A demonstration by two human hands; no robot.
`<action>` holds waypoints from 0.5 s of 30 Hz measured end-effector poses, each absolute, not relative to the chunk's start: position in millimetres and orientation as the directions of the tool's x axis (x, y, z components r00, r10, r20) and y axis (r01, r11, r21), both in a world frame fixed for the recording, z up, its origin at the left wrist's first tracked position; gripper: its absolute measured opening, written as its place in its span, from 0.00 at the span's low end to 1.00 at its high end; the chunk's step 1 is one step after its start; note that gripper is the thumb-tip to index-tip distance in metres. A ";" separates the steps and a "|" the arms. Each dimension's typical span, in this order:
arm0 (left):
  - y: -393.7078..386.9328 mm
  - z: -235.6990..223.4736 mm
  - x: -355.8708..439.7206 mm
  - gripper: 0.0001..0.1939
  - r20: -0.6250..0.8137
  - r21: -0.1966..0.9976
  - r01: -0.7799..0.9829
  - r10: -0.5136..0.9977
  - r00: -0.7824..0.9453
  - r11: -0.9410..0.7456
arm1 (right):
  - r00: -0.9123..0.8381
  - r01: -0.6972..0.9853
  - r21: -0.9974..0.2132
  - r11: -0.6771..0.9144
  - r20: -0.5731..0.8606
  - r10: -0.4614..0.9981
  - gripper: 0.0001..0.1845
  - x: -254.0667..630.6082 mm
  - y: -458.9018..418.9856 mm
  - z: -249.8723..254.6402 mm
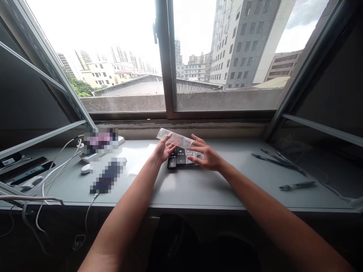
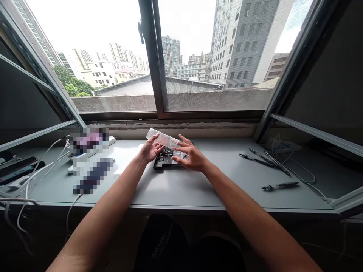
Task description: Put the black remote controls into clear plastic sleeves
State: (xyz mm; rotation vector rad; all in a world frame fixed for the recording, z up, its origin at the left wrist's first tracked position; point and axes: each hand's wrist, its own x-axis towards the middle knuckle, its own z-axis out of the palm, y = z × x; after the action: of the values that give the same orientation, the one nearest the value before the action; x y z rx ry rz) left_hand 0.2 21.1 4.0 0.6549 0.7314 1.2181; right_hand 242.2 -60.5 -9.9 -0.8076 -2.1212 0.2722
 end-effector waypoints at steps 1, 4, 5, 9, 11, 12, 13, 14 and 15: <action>21.3 3.6 0.9 0.23 -0.147 0.776 -0.588 0.972 0.182 0.228 | -0.456 0.450 -0.443 0.775 0.633 0.626 0.27 241.8 -60.7 -10.0; 21.4 4.0 2.2 0.23 -0.161 0.758 -0.602 0.966 0.202 0.252 | -0.494 0.454 -0.395 0.798 0.634 0.595 0.28 241.0 -61.2 -10.2; 21.2 4.6 2.4 0.22 -0.168 0.749 -0.610 0.964 0.204 0.259 | -0.508 0.461 -0.371 0.806 0.635 0.583 0.28 240.8 -61.5 -10.1; 20.1 7.7 2.3 0.18 -0.192 0.716 -0.643 0.962 0.195 0.273 | -0.566 0.470 -0.271 0.840 0.638 0.522 0.27 239.5 -63.4 -8.0; 19.5 9.1 1.9 0.16 -0.207 0.701 -0.658 0.961 0.181 0.275 | -0.579 0.464 -0.246 0.851 0.643 0.501 0.27 238.0 -64.7 -7.3; 19.2 9.8 1.6 0.15 -0.212 0.693 -0.669 0.963 0.169 0.270 | -0.578 0.460 -0.246 0.853 0.647 0.498 0.28 237.0 -65.3 -7.2; 18.9 10.5 1.4 0.14 -0.214 0.682 -0.683 0.965 0.154 0.260 | -0.573 0.455 -0.253 0.854 0.651 0.498 0.30 236.0 -65.9 -7.4; 18.5 11.2 1.3 0.14 -0.212 0.672 -0.698 0.967 0.139 0.247 | -0.568 0.449 -0.265 0.853 0.652 0.502 0.31 235.1 -66.4 -7.7; 18.2 11.9 1.3 0.14 -0.205 0.662 -0.712 0.971 0.126 0.233 | -0.564 0.443 -0.280 0.852 0.652 0.507 0.33 234.2 -66.9 -8.1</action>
State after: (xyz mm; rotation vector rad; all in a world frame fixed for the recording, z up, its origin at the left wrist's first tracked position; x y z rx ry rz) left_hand 1.3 18.2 11.9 0.4594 0.6867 1.2893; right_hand 234.2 -66.9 -8.1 -0.6864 -2.2533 0.1078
